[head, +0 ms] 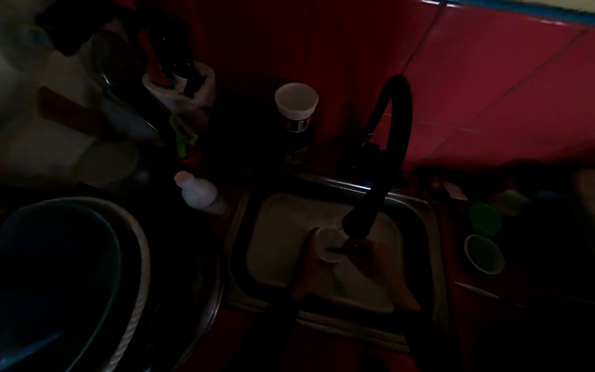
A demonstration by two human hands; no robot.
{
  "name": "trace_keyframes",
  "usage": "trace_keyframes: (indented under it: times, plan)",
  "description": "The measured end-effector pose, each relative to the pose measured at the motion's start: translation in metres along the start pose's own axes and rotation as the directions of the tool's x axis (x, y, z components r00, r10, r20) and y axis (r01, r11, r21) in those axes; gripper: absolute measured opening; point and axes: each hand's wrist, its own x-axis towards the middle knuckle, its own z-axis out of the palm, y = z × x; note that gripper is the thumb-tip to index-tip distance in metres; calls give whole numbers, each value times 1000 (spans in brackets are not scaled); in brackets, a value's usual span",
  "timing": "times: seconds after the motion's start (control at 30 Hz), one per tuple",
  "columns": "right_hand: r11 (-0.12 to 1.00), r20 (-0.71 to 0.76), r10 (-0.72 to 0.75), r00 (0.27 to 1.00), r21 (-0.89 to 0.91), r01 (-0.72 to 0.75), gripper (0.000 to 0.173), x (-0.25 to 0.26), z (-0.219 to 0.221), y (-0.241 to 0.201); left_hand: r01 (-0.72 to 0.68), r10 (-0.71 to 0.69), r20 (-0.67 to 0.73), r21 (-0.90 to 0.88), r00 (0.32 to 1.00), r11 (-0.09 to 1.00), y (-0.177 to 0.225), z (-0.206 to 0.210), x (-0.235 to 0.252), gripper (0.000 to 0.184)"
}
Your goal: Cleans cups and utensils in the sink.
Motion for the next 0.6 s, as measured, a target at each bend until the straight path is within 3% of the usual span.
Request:
trace_keyframes:
  times: [0.07,0.17,0.27,0.33,0.4,0.5,0.6]
  plan:
    - [998,-46,-3,999,68,6,16,-4,-10,3,8,-8,-17,19,1000,1000,3,2,1,99]
    - [987,-241,-5,971,154,44,11,-14,-32,12,29,-28,-37,32,999,999,6,3,2,97]
    - [990,-232,41,972,138,-8,12,-23,-54,13,-7,10,-47,49,999,999,9,5,7,97]
    - [986,-314,92,945,160,-42,11,-30,-71,15,-40,43,-57,39,997,998,10,6,10,98]
    - [978,-487,149,861,203,-54,11,-38,-93,19,-56,60,-72,47,996,997,11,6,11,99]
    - [987,-733,161,660,125,-101,19,-44,-125,33,-53,60,-97,74,993,996,15,7,11,101]
    - [987,-878,110,465,43,-152,25,-40,-149,54,-96,100,-105,42,989,994,13,6,11,100]
